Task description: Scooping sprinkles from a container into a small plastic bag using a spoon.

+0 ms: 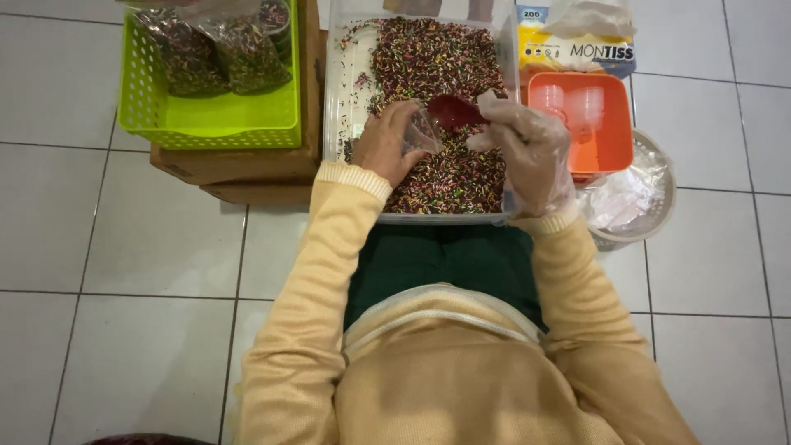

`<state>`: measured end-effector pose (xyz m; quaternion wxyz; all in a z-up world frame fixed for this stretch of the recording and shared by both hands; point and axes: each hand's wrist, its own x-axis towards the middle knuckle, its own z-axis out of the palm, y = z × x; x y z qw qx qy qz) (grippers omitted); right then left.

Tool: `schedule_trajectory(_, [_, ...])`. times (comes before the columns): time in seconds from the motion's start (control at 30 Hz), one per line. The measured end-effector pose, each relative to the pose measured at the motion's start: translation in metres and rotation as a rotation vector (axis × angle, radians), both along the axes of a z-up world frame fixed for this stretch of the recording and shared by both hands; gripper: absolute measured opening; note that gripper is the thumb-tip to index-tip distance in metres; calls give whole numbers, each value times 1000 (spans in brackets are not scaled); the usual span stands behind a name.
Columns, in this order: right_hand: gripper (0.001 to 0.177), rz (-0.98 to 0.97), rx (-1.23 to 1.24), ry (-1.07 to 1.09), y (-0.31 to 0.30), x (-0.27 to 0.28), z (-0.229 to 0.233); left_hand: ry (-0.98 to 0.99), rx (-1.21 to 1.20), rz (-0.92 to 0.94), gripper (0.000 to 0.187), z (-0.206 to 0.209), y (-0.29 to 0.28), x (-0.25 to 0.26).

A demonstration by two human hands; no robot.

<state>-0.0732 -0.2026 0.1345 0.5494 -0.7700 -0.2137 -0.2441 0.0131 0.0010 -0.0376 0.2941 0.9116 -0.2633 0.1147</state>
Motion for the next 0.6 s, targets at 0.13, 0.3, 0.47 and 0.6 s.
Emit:
schedule_trajectory(0.13, [15,0,131,25,-13,17,-27,14,3,-3,86,9,-1,-4])
schedule_trajectory(0.3, [16,-6,268,77,-20,25,-55,27,-15,-16,84,11,-2,-4])
schedule_trajectory(0.47, [14,-52,271,166,-24,24,-57,-7,4,12,85,24,-4,-10])
schedule_trajectory(0.6, [18,-42,360,246,-18,18,-42,82,-27,-1,72,49,0,-17])
